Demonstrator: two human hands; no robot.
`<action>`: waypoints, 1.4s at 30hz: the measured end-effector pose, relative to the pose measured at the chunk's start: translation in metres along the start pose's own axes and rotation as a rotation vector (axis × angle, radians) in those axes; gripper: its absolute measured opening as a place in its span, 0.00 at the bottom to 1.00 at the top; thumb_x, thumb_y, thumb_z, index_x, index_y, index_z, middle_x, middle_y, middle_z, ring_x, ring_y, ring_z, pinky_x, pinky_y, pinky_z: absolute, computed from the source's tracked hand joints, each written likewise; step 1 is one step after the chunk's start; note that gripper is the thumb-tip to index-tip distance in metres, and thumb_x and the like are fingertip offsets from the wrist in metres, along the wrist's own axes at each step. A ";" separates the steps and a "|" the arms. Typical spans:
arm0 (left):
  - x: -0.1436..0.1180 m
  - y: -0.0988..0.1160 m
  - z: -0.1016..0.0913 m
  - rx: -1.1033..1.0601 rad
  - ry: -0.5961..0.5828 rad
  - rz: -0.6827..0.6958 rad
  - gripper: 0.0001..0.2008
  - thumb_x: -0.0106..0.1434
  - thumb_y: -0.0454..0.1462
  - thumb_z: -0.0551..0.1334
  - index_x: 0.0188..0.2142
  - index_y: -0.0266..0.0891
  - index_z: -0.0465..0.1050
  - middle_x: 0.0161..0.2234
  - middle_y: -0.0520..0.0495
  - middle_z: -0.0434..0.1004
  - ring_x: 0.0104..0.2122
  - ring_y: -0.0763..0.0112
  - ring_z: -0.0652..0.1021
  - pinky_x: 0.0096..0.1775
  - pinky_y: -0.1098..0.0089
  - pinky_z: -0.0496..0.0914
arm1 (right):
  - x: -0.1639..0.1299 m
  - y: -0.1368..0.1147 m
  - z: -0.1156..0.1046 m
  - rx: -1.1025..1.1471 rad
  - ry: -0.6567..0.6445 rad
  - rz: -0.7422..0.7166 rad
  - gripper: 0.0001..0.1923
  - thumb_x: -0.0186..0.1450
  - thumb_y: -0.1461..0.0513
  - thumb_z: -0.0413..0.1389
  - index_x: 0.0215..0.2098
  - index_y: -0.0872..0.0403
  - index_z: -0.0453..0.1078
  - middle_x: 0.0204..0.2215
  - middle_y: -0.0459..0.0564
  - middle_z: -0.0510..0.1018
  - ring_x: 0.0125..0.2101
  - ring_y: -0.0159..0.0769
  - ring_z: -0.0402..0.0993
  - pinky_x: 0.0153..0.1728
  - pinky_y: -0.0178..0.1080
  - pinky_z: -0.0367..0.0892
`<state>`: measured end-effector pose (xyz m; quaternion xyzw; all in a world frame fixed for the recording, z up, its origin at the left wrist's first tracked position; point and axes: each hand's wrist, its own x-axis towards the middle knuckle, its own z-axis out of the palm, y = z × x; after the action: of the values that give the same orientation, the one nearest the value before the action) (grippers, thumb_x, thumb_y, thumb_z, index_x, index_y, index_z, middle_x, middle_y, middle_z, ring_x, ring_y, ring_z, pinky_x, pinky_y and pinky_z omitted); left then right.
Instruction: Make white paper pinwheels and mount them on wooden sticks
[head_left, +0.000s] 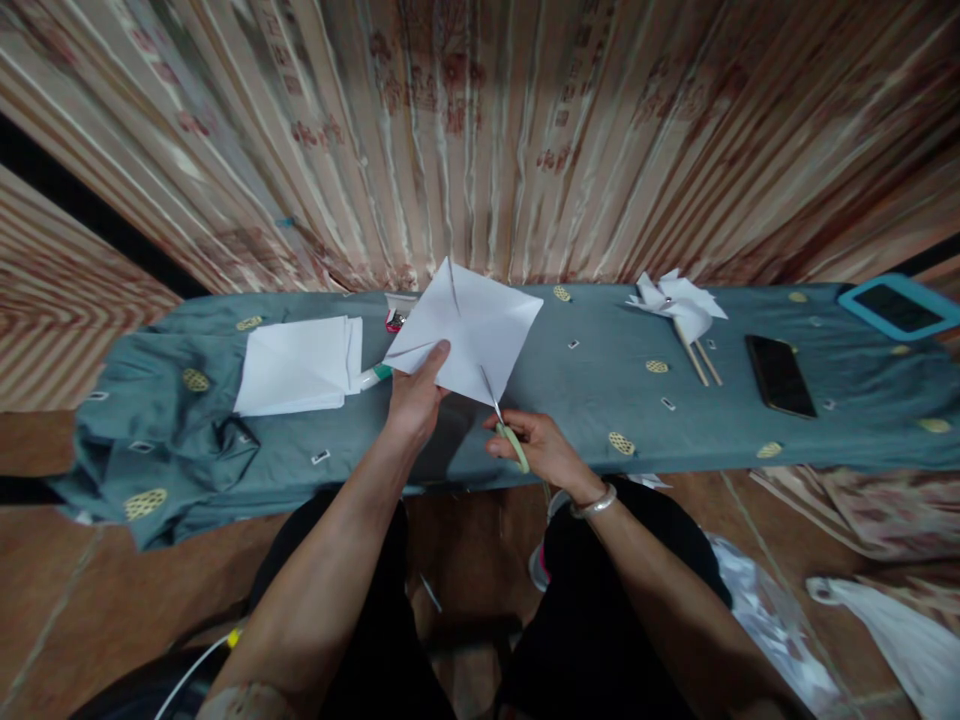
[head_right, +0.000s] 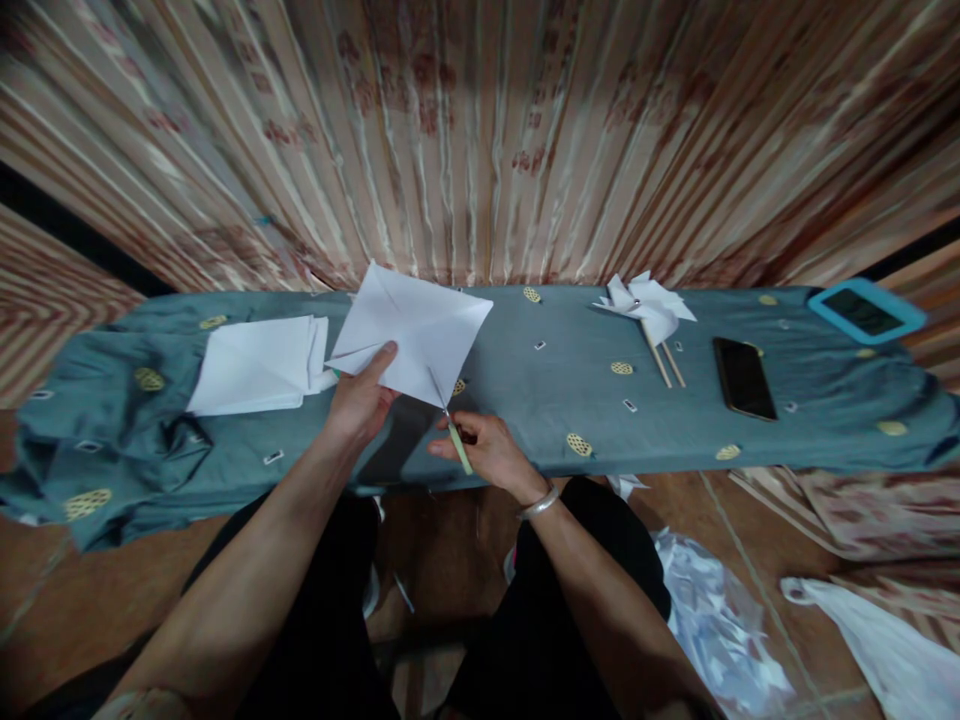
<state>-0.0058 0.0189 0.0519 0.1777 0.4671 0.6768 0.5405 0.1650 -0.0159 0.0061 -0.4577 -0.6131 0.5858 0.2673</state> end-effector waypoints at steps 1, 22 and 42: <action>0.000 0.000 0.000 -0.003 -0.005 0.004 0.16 0.56 0.31 0.67 0.45 0.42 0.74 0.43 0.47 0.82 0.45 0.64 0.81 0.44 0.66 0.77 | 0.000 0.000 0.000 0.002 0.005 0.009 0.27 0.52 0.45 0.65 0.38 0.57 0.75 0.20 0.40 0.66 0.22 0.26 0.59 0.24 0.32 0.56; 0.000 -0.003 -0.003 0.035 -0.018 -0.009 0.12 0.56 0.32 0.68 0.41 0.41 0.75 0.39 0.46 0.82 0.42 0.64 0.81 0.41 0.67 0.77 | 0.003 0.000 0.003 0.033 0.024 0.023 0.29 0.51 0.43 0.65 0.38 0.57 0.76 0.21 0.43 0.71 0.23 0.29 0.66 0.24 0.32 0.59; 0.002 -0.014 -0.009 0.022 -0.074 0.026 0.17 0.55 0.32 0.69 0.45 0.39 0.76 0.39 0.44 0.83 0.40 0.64 0.82 0.43 0.65 0.77 | 0.003 -0.003 0.001 0.090 0.060 0.039 0.28 0.47 0.44 0.68 0.35 0.57 0.77 0.20 0.44 0.74 0.22 0.30 0.69 0.23 0.32 0.61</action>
<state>-0.0052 0.0169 0.0354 0.2146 0.4518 0.6715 0.5468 0.1618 -0.0132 0.0078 -0.4744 -0.5688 0.6039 0.2943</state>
